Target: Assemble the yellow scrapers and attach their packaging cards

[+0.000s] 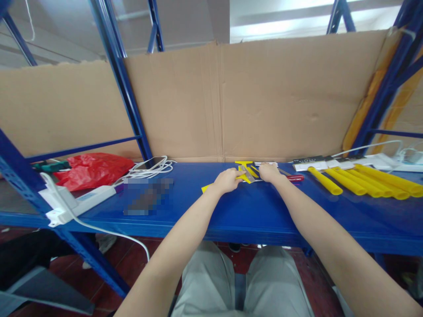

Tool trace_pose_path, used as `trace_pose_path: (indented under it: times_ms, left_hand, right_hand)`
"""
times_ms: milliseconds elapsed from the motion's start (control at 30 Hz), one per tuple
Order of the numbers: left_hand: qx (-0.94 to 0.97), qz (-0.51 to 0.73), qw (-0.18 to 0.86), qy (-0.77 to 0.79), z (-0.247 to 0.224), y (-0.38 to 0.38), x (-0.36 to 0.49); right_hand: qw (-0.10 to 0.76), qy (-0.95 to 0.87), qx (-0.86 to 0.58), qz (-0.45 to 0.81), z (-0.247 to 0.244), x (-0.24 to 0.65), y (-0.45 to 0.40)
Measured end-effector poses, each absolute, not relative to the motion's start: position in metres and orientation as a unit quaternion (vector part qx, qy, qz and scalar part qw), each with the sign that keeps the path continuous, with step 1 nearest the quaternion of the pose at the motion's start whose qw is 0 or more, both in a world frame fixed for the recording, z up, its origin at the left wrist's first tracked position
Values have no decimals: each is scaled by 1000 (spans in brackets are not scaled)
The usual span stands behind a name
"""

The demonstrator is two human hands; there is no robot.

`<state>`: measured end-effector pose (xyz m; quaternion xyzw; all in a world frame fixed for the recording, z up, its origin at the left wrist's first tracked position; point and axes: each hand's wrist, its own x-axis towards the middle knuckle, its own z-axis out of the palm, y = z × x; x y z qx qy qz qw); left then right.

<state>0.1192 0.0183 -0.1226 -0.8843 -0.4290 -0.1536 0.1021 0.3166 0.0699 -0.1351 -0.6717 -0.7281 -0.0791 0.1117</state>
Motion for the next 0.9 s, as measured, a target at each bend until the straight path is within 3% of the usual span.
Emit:
trace_pose_path:
  times_ms: [200,300,533,733,900]
  left_hand:
    - [-885,-154,99,-428,-122,18,119]
    - [-884,-157,99,-429,-123,18,119]
    - [-886,-163,98,-424,-123,17,119]
    - [-886,-160,91,-426,-122,17,119]
    - [-886,-164,95,-423,-124,20,118]
  right_hand:
    - [68,-702,-700,-111,-128,315,59]
    - [87,-691,-708,-118,-124,316,53]
    - [310,-624,-713,-78,-117,327,57]
    - [532,-523,-664,56,-109,329,62]
    - [569,-458,-629,265,-109,320,58]
